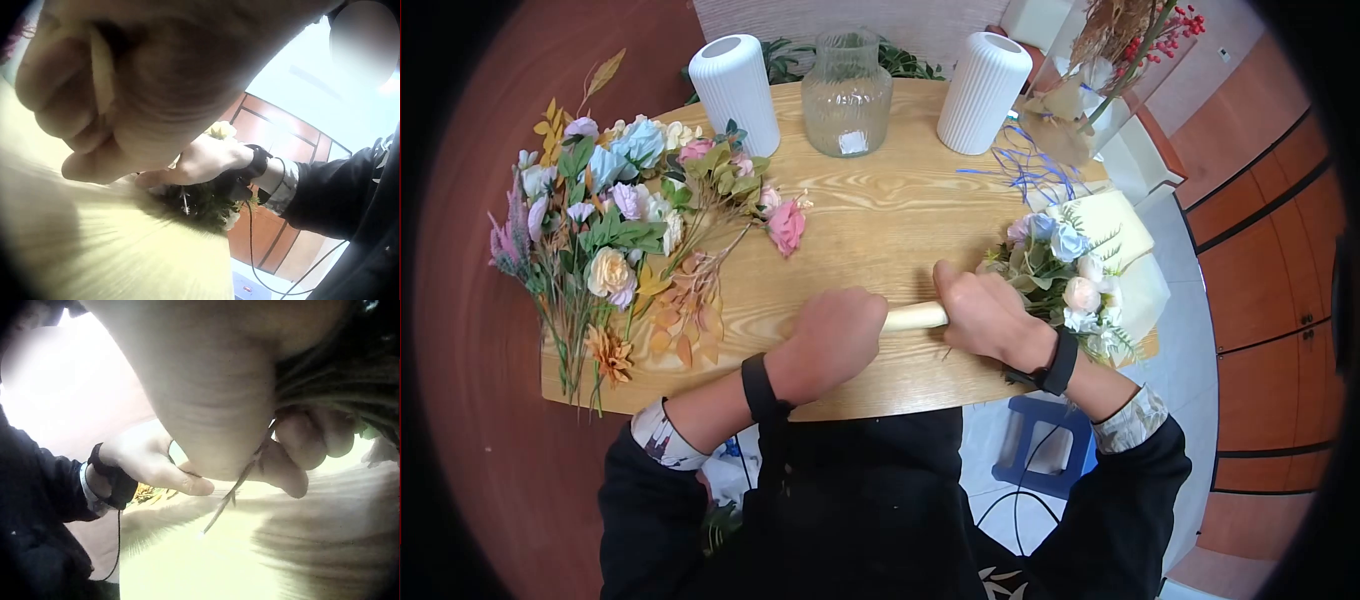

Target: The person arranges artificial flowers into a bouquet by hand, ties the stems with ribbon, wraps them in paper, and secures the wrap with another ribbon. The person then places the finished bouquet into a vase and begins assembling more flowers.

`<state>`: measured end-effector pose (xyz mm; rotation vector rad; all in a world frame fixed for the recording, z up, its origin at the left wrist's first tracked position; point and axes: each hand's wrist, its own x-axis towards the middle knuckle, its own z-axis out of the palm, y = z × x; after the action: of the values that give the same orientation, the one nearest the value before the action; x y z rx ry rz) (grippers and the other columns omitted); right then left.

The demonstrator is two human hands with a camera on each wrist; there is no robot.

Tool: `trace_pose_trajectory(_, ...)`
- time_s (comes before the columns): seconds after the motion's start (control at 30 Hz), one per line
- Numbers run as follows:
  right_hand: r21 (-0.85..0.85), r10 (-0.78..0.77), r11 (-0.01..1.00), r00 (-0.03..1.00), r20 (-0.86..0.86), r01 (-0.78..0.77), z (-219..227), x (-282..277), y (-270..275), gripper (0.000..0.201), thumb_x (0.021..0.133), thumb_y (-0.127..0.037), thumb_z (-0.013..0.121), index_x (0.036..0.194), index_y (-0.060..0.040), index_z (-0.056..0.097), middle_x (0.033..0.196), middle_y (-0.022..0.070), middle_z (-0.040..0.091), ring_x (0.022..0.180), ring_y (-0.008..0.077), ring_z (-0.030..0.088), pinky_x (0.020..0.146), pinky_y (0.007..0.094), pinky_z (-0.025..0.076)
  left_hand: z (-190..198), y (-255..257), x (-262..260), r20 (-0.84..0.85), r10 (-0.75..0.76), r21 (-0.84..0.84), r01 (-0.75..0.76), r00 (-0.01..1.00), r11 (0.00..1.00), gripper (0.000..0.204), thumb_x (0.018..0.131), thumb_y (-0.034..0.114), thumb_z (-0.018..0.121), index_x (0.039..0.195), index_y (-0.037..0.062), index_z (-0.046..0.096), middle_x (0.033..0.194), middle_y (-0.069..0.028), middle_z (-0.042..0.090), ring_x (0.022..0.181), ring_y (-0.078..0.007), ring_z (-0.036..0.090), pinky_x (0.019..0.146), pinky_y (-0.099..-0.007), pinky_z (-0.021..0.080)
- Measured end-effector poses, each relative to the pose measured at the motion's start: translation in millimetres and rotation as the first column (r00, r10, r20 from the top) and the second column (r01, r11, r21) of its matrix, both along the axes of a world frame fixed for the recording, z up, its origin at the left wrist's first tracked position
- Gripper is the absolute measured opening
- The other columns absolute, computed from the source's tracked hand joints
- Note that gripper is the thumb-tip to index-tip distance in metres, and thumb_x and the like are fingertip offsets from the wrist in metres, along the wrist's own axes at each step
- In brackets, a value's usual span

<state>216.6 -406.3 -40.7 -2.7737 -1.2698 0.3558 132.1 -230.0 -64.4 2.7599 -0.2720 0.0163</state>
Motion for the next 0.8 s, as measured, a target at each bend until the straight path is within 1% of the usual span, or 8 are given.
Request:
trace_pose_trajectory(0.17, 0.118, -0.014, 0.992, 0.976, -0.216, 0.040, 10, 5, 2, 0.036, 0.065, -0.006, 0.061, 0.094, 0.0040, 0.042, 0.065, 0.0227, 0.057, 0.065, 0.0400, 0.059, 0.061, 0.0470, 0.046, 7, -1, 5, 0.090, -0.026, -0.022, 0.028, 0.996, 0.999, 0.008, 0.066, 0.008, 0.057, 0.068, 0.0005, 0.060, 0.063, -0.0196, 0.057, 0.060, -0.0364, 0.057, 0.058, -0.0447, 0.045)
trace_pose_trajectory(0.3, 0.158, 0.106, 0.984, 0.977, -0.184, -0.077, 2, 7, -8, 0.036, 0.063, -0.009, 0.064, 0.092, 0.0020, 0.045, 0.068, 0.0201, 0.057, 0.069, 0.0374, 0.058, 0.069, 0.0455, 0.043, 5, 0, 8, -0.014, -0.050, 0.018, 0.050, 0.999, 0.999, 0.009, 0.066, 0.009, 0.058, 0.067, 0.0005, 0.061, 0.062, -0.0197, 0.057, 0.060, -0.0362, 0.057, 0.057, -0.0442, 0.046)
trace_pose_trajectory(0.4, 0.145, 0.191, 0.969, 0.979, 0.063, -0.199, 8, 1, -14, 0.031, 0.061, -0.012, 0.067, 0.087, -0.0015, 0.055, 0.073, 0.0143, 0.059, 0.075, 0.0311, 0.057, 0.079, 0.0427, 0.041, 0, 1, 6, -0.020, 0.014, -0.042, -0.015, 1.000, 0.999, 0.010, 0.066, 0.010, 0.059, 0.068, 0.0005, 0.062, 0.062, -0.0200, 0.057, 0.060, -0.0362, 0.058, 0.057, -0.0438, 0.046)
trace_pose_trajectory(0.47, -0.188, 0.250, 0.965, 0.865, 0.434, -0.185, 11, 1, -22, 0.019, 0.060, -0.016, 0.067, 0.076, -0.0061, 0.063, 0.076, 0.0094, 0.059, 0.081, 0.0251, 0.056, 0.086, 0.0417, 0.038, -1, 1, 7, -0.032, 0.011, -0.001, -0.011, 0.999, 1.000, 0.010, 0.066, 0.010, 0.059, 0.069, 0.0010, 0.062, 0.062, -0.0202, 0.057, 0.061, -0.0364, 0.058, 0.058, -0.0436, 0.047)
trace_pose_trajectory(0.6, -0.277, 0.217, 0.956, 0.863, 0.456, -0.094, 11, 6, -24, 0.012, 0.061, -0.018, 0.066, 0.068, -0.0085, 0.066, 0.075, 0.0082, 0.061, 0.087, 0.0234, 0.055, 0.089, 0.0464, 0.036, -4, -3, 7, -0.002, 0.016, -0.051, -0.016, 1.000, 0.999, 0.010, 0.065, 0.009, 0.058, 0.069, 0.0012, 0.062, 0.061, -0.0203, 0.057, 0.060, -0.0366, 0.058, 0.057, -0.0442, 0.046)
trace_pose_trajectory(0.7, -0.193, 0.204, 0.972, 0.896, 0.394, -0.137, 0, 10, -23, 0.013, 0.060, -0.021, 0.064, 0.061, -0.0078, 0.065, 0.068, 0.0109, 0.062, 0.078, 0.0253, 0.059, 0.080, 0.0424, 0.042, -1, -5, 7, 0.040, 0.005, -0.033, -0.003, 0.999, 0.999, 0.009, 0.065, 0.008, 0.057, 0.069, 0.0008, 0.062, 0.061, -0.0202, 0.056, 0.059, -0.0366, 0.057, 0.058, -0.0444, 0.046)
trace_pose_trajectory(0.77, -0.212, 0.155, 0.971, 0.967, 0.203, -0.111, -2, 8, -13, 0.015, 0.058, -0.021, 0.062, 0.058, -0.0066, 0.063, 0.060, 0.0134, 0.061, 0.064, 0.0275, 0.061, 0.066, 0.0389, 0.046, 1, -4, 8, 0.013, -0.004, 0.005, 0.004, 1.000, 1.000, 0.009, 0.065, 0.007, 0.057, 0.067, 0.0007, 0.062, 0.061, -0.0205, 0.056, 0.059, -0.0365, 0.057, 0.058, -0.0443, 0.046)
trace_pose_trajectory(0.8, -0.150, 0.215, 0.972, 0.946, 0.243, -0.182, -4, 8, -12, 0.016, 0.057, -0.022, 0.060, 0.055, -0.0058, 0.062, 0.056, 0.0145, 0.059, 0.051, 0.0296, 0.059, 0.056, 0.0378, 0.045, 0, -5, 8, 0.012, -0.003, 0.005, 0.003, 1.000, 1.000, 0.009, 0.065, 0.007, 0.057, 0.067, 0.0007, 0.062, 0.061, -0.0205, 0.056, 0.059, -0.0365, 0.057, 0.058, -0.0443, 0.046)
